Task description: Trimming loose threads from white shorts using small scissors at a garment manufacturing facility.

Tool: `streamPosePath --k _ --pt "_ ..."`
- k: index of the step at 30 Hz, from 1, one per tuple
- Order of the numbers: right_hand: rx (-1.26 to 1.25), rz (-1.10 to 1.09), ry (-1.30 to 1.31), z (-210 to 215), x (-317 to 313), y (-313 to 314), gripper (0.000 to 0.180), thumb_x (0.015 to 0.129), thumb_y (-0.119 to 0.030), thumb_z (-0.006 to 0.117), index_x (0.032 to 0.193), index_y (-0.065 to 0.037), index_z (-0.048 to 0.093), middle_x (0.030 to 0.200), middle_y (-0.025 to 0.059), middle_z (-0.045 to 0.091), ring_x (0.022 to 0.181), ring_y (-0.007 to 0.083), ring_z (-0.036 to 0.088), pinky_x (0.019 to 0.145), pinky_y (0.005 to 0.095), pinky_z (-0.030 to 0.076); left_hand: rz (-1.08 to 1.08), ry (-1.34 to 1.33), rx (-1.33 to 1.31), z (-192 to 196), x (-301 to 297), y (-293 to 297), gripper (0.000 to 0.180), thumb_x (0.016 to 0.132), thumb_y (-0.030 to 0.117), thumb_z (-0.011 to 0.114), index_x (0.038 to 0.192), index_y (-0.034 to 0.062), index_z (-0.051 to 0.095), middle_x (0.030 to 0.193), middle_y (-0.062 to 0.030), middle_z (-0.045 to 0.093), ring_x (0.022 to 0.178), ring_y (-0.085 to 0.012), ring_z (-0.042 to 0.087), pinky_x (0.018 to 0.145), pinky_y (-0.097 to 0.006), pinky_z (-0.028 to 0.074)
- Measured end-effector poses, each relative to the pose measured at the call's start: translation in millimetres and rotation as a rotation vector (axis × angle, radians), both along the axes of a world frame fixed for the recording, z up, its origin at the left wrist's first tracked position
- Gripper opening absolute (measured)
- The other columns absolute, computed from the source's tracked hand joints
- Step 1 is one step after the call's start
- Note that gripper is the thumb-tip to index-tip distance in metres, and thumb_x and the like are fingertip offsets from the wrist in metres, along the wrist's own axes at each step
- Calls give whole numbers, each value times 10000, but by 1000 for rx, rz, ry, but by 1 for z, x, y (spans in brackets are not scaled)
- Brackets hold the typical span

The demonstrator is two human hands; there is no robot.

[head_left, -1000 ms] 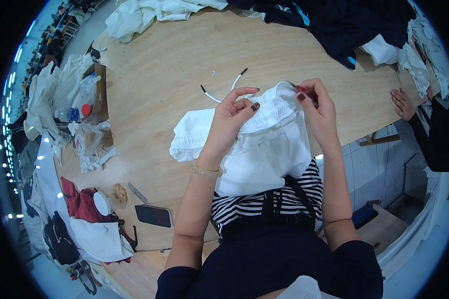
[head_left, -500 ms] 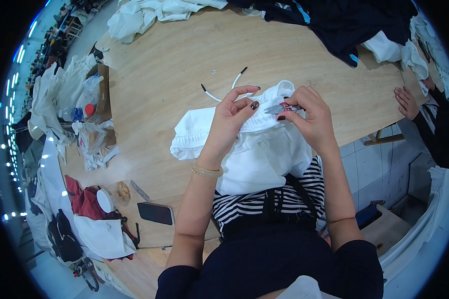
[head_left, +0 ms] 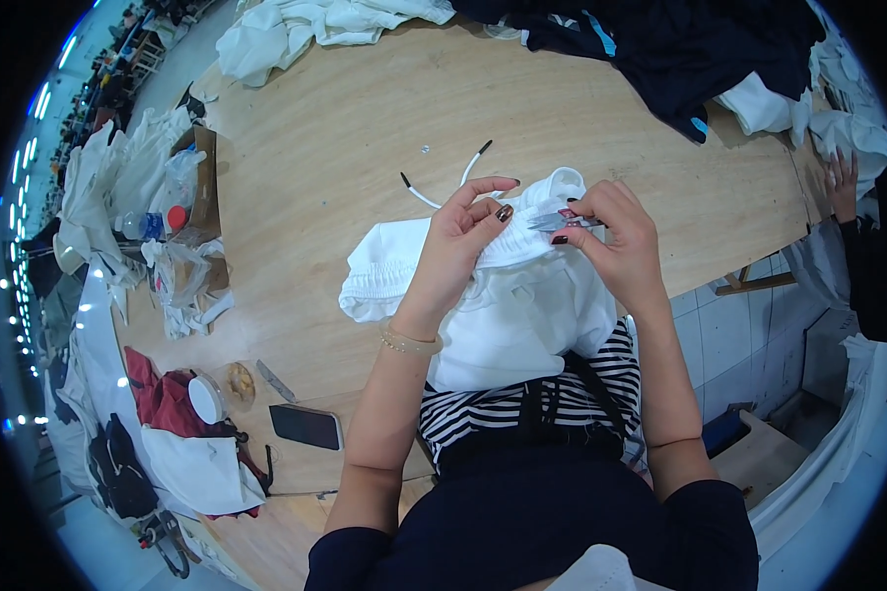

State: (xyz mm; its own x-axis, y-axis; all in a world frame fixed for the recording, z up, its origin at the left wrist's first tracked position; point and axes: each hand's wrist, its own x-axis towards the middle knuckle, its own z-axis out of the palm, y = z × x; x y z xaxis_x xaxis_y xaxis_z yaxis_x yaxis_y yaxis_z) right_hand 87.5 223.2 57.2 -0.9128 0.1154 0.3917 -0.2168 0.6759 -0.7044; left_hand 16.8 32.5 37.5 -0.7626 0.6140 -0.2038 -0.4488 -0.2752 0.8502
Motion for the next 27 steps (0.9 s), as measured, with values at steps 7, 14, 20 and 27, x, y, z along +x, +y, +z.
streamPosePath --k 7,14,20,27 --pt "-98 13 22 -5 -3 -5 233 650 -100 783 795 -14 622 779 61 588 764 219 543 648 324 448 -6 0 0 -1 0 -4 338 906 2 544 1243 28 531 879 12 577 850 -40 530 781 -180 426" --pt "-90 -6 -28 -3 -2 -4 245 647 -104 789 788 -12 611 785 65 590 768 222 546 655 321 453 -6 -23 12 1 0 -2 341 904 0 544 1244 28 533 884 16 578 852 -35 522 781 -174 418" --pt "-114 -71 11 -7 -10 -14 246 685 -109 772 845 -15 610 817 74 589 790 223 556 700 300 461 -29 37 16 -2 0 -4 348 914 -10 514 1261 7 496 981 -33 625 865 -54 581 771 -191 470" --pt "-364 105 -106 -3 -13 -28 212 696 51 645 889 -9 584 852 87 569 818 219 588 733 278 467 3 -46 27 -5 -2 -1 303 933 4 505 1235 18 529 952 -39 625 878 -53 554 784 -197 456"
